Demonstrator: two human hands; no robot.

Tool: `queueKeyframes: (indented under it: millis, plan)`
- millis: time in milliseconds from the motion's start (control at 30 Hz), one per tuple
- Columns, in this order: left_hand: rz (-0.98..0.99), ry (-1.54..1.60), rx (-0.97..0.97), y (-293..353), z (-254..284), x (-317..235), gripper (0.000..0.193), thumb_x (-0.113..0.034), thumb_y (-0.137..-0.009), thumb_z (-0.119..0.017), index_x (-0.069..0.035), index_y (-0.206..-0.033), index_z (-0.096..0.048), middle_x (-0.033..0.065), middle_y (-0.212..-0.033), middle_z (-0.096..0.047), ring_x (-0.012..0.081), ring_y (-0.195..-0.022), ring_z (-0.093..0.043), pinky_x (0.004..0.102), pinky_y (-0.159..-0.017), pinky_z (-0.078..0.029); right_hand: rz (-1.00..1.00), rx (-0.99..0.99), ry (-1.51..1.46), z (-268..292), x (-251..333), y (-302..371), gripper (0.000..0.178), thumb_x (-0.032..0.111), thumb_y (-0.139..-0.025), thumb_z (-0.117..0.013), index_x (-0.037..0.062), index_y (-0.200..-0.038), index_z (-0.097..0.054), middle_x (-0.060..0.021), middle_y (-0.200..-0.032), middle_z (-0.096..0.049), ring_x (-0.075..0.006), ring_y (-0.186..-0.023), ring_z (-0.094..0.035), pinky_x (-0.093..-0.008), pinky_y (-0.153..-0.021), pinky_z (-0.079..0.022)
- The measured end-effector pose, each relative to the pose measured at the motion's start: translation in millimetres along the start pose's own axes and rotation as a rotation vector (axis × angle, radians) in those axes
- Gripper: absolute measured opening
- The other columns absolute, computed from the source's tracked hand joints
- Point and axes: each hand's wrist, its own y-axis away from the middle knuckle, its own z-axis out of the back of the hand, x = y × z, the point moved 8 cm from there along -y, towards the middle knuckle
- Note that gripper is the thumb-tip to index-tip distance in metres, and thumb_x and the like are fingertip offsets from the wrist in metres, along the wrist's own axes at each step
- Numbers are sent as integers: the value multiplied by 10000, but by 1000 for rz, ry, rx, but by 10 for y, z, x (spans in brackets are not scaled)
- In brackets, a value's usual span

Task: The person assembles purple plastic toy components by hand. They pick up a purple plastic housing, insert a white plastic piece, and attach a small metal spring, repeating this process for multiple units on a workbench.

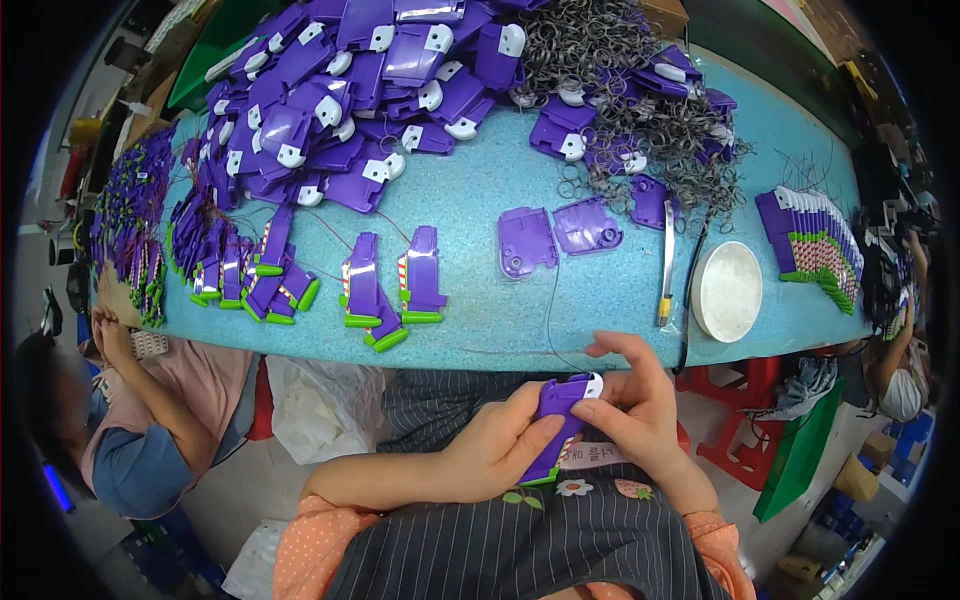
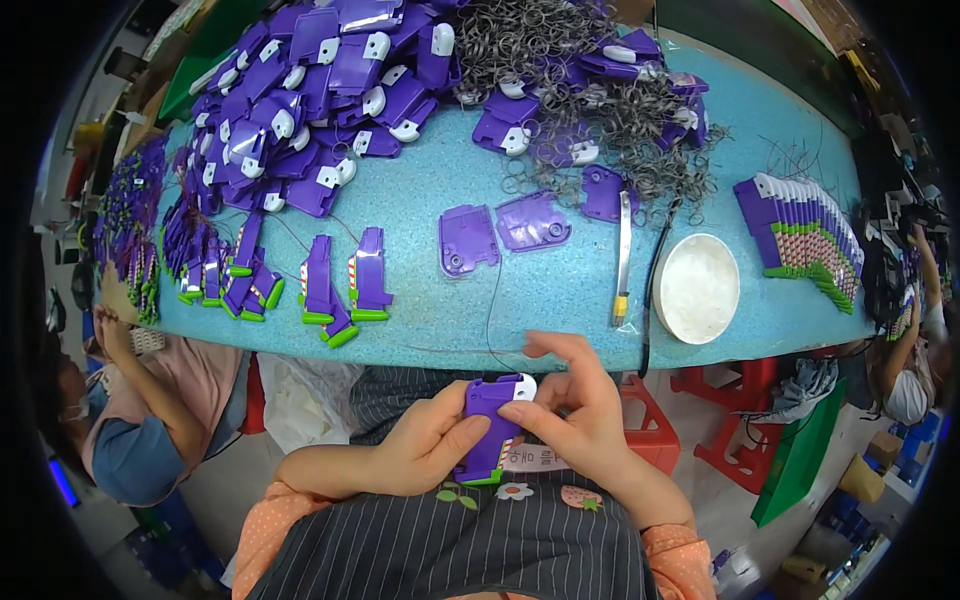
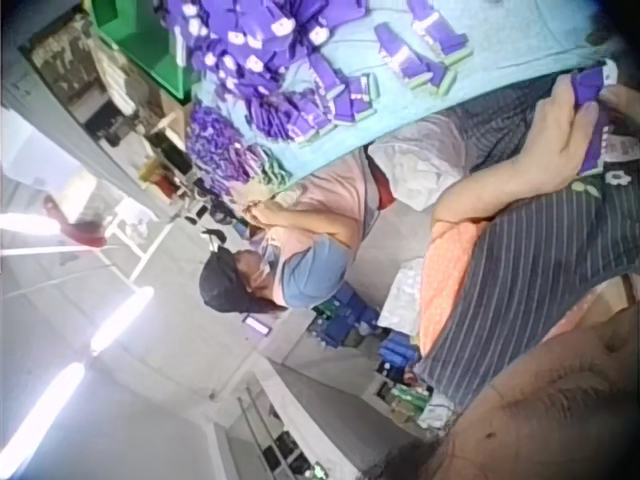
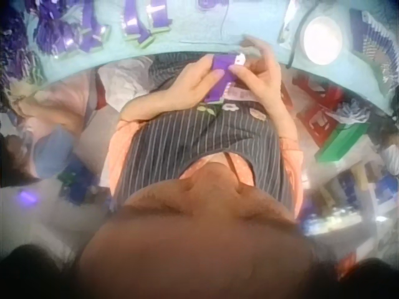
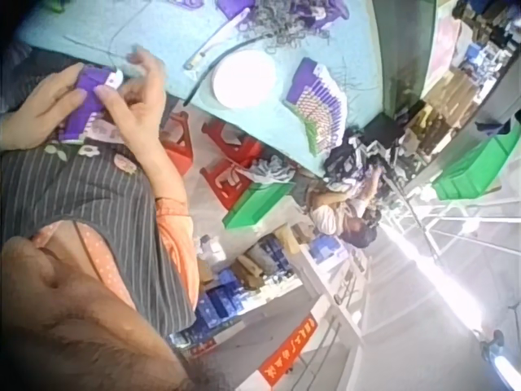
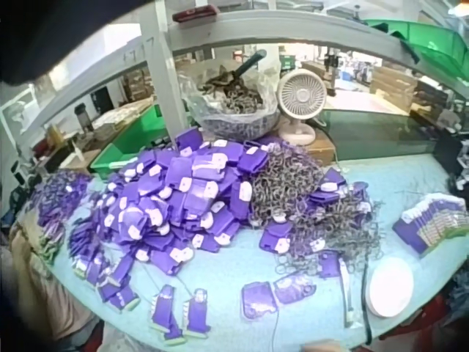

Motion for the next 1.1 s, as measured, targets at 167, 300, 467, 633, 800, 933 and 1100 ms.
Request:
queueKeyframes:
  millis: [167,300,467,633,800,933,1100]
  plan:
    - [-230,-85,-42,-15,11,-252,277,-140,-939,-449,27,-1152,-392,159,-800,-620,299,-673,-646,355,-586,-488,-81,85,-597,-83,-158,1,201,-25,-802,-644,35,-951,-524,-51,-954,-515,-82,-821,-534,-198,-613,-446]
    - [-256,-129,-23,15,-22,-313,282,-110,-919,-475,35,-1148,-395,164,-816,-620,275,-686,-649,337,-592,-488,-41,200,-625,-138,-63,34,179,0,-810,-649,77,-845,-491,-32,-880,-480,-104,-818,-488,-242,-725,-421]
    - [-264,-77,6,41,-85,-272,281,-64,-902,-483,39,-1148,-394,155,-835,-627,221,-720,-650,301,-607,-486,29,244,-491,-143,32,58,217,16,-767,-672,83,-808,-470,-22,-810,-443,-140,-772,-429,-275,-703,-365]
    - [-224,-81,53,-16,-84,-242,267,-63,-898,-503,25,-1139,-428,135,-852,-630,212,-744,-646,307,-628,-487,346,115,8,-26,266,152,185,35,-789,-679,44,-824,-497,-50,-803,-493,-129,-716,-467,-265,-656,-387]
    - [-489,-219,-20,-149,52,-565,197,-60,-855,-563,4,-1041,-542,120,-859,-612,242,-788,-618,354,-668,-473,374,228,161,-20,437,26,189,84,-743,-734,18,-811,-570,-63,-751,-545,-141,-679,-513,-271,-604,-395]
    - [-358,-208,-163,-131,195,-578,210,-56,-824,-598,7,-1021,-564,136,-876,-610,252,-791,-617,338,-673,-473,296,94,233,49,408,16,233,110,-733,-752,4,-852,-583,-67,-780,-559,-125,-625,-506,-260,-553,-401]
    - [-398,124,-401,-102,529,-449,187,-83,-873,-590,32,-1012,-542,84,-821,-617,86,-731,-567,250,-610,-451,143,163,475,-11,234,52,237,143,-762,-734,-15,-892,-613,-80,-690,-578,-109,-494,-497,-256,-461,-398]
